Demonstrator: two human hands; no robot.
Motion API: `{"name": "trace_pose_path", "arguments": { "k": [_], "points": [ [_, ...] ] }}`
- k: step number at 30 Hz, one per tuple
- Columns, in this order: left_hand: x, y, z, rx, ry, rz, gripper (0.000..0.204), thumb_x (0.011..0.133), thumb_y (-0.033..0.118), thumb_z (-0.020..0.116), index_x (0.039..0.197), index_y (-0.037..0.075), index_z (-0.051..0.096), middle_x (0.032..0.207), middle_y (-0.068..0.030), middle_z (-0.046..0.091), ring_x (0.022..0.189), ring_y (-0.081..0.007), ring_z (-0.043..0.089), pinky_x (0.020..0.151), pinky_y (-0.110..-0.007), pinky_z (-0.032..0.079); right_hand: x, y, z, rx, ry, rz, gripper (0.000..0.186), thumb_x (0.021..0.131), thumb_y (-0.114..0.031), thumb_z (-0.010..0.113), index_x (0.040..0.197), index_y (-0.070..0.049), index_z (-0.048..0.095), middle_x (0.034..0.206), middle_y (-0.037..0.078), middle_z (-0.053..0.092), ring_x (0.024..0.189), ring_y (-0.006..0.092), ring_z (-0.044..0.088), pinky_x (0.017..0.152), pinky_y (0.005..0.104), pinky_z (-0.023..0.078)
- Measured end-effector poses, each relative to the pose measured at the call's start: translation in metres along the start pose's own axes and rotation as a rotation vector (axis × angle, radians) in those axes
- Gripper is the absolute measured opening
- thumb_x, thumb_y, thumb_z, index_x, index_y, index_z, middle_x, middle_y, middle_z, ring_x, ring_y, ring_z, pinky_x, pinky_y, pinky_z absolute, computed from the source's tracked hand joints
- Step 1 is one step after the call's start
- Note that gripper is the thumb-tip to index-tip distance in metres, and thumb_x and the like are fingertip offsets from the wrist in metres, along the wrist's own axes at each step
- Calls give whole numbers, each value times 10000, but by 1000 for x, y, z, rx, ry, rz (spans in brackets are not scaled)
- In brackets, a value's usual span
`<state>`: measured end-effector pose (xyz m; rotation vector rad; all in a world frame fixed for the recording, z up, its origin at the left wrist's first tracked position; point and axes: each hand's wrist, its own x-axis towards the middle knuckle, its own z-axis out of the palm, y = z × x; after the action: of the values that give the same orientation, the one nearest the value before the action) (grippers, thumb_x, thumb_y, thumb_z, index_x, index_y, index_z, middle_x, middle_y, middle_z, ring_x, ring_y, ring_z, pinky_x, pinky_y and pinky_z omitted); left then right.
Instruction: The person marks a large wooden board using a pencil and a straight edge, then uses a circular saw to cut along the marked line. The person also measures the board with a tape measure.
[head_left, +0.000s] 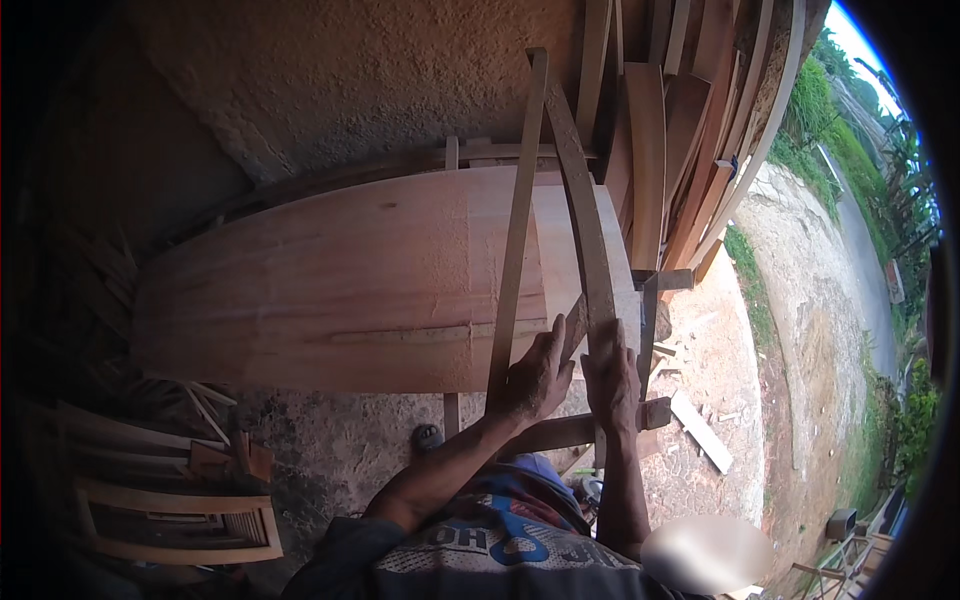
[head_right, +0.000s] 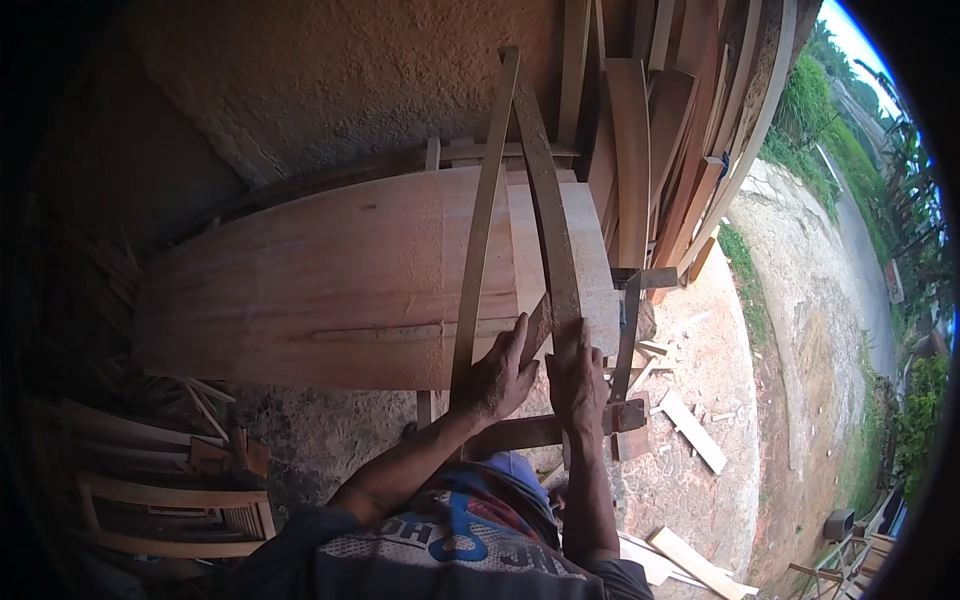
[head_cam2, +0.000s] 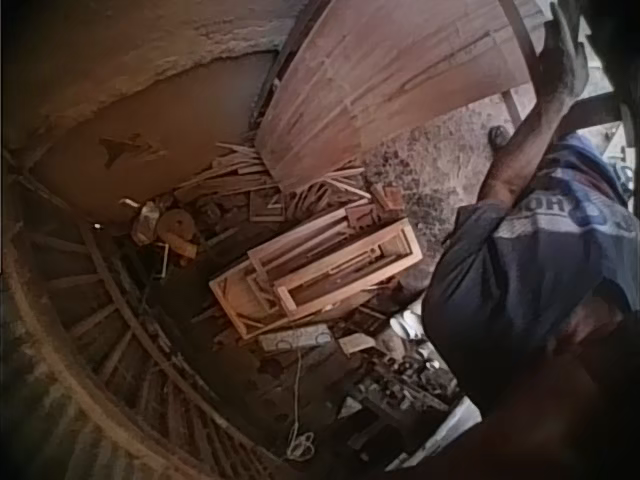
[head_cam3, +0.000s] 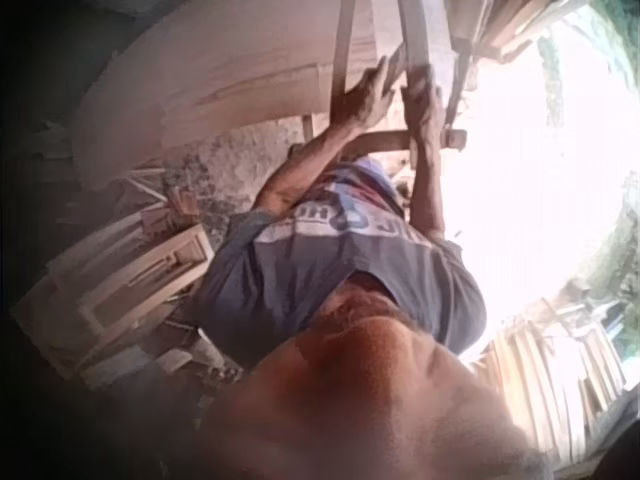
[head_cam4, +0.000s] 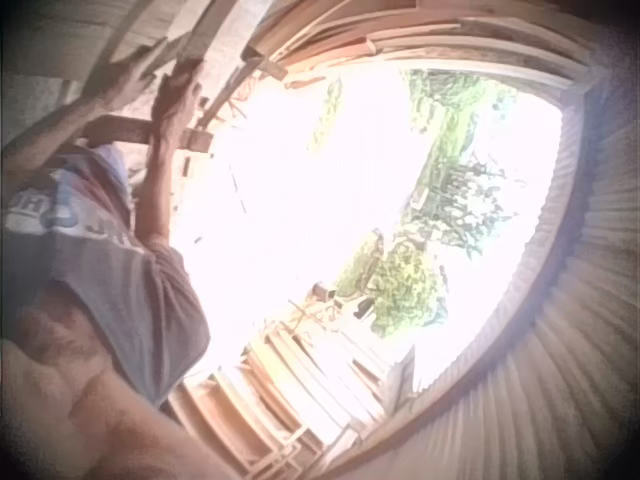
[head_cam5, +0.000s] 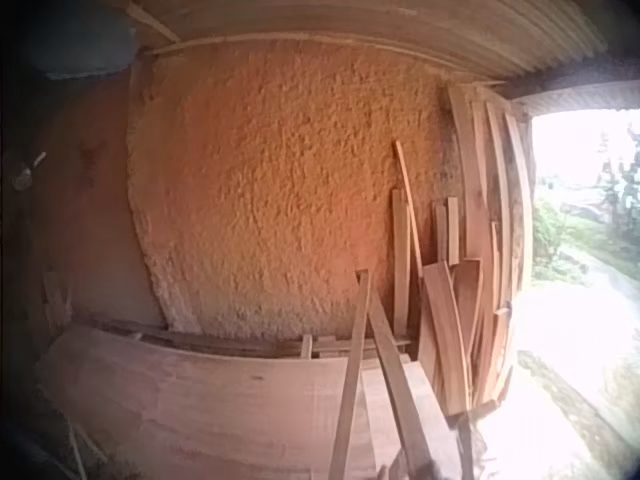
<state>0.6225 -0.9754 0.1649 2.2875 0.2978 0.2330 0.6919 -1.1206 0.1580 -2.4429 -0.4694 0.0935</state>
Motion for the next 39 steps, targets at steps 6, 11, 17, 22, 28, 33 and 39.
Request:
{"name": "trace_pose_path", "arguments": {
  "k": [6, 11, 17, 22, 28, 33, 39],
  "points": [
    [-9, 8, -29, 157, 209, 303, 639, 895, 166, 675, 1466, 4, 438, 1527, -244, 365, 1360, -395, 424, 1107, -456, 391, 21, 13, 28, 329, 17, -78, 793, 904, -263, 724, 1555, -30, 334, 1191, 270, 599, 1100, 389, 617, 924, 460, 494],
    [-76, -23, -94, 432, 378, 142, 697, 880, 222, 704, 1488, 21, 427, 1566, -245, 323, 1403, -415, 380, 1136, -507, 342, 44, -34, 75, 461, -132, -175, 787, 906, -219, 707, 1527, 66, 318, 1476, 310, 461, 1396, 377, 452, 1134, 418, 381],
    [-144, -127, -134, 120, 504, -551, 585, 935, 352, 667, 1370, 2, 489, 1319, -282, 561, 1170, -450, 591, 930, -500, 506, 64, -95, 174, 597, -386, -317, 780, 865, -162, 743, 1500, 69, 353, 1417, 322, 507, 1334, 413, 505, 1088, 442, 420],
    [-167, -193, -134, -44, 785, -703, 366, 970, 389, 611, 1098, 48, 582, 942, -249, 702, 919, -465, 674, 775, -535, 541, 70, -200, 226, 355, -490, -507, 657, 882, -209, 729, 1443, -13, 449, 1287, 266, 595, 1128, 422, 618, 911, 491, 511],
    [-121, -279, -177, -339, 952, -945, 392, 988, 414, 599, 1075, 32, 577, 1039, -225, 677, 1011, -396, 665, 810, -471, 520, 55, -291, 210, 150, -116, -913, 562, 919, -206, 674, 1439, -77, 504, 1470, 250, 460, 1302, 461, 478, 1070, 542, 404],
    [-27, -348, -217, -207, 936, -1041, 708, 971, 591, 493, 1328, -19, 540, 1353, -313, 556, 1289, -458, 517, 1086, -494, 403, 49, -235, 160, 102, -96, -750, 537, 923, -192, 663, 1430, -80, 528, 1479, 223, 474, 1314, 430, 479, 1074, 541, 408],
    [-8, -479, -245, -907, 1222, -779, 842, 1030, 472, 506, 1601, 37, 66, 1586, -163, 344, 1423, -321, 398, 1146, -458, 391, 39, -125, 129, -5, -135, -413, 490, 935, -238, 642, 1381, -61, 542, 1449, 208, 499, 1287, 407, 501, 1068, 492, 422]
  ]
}}
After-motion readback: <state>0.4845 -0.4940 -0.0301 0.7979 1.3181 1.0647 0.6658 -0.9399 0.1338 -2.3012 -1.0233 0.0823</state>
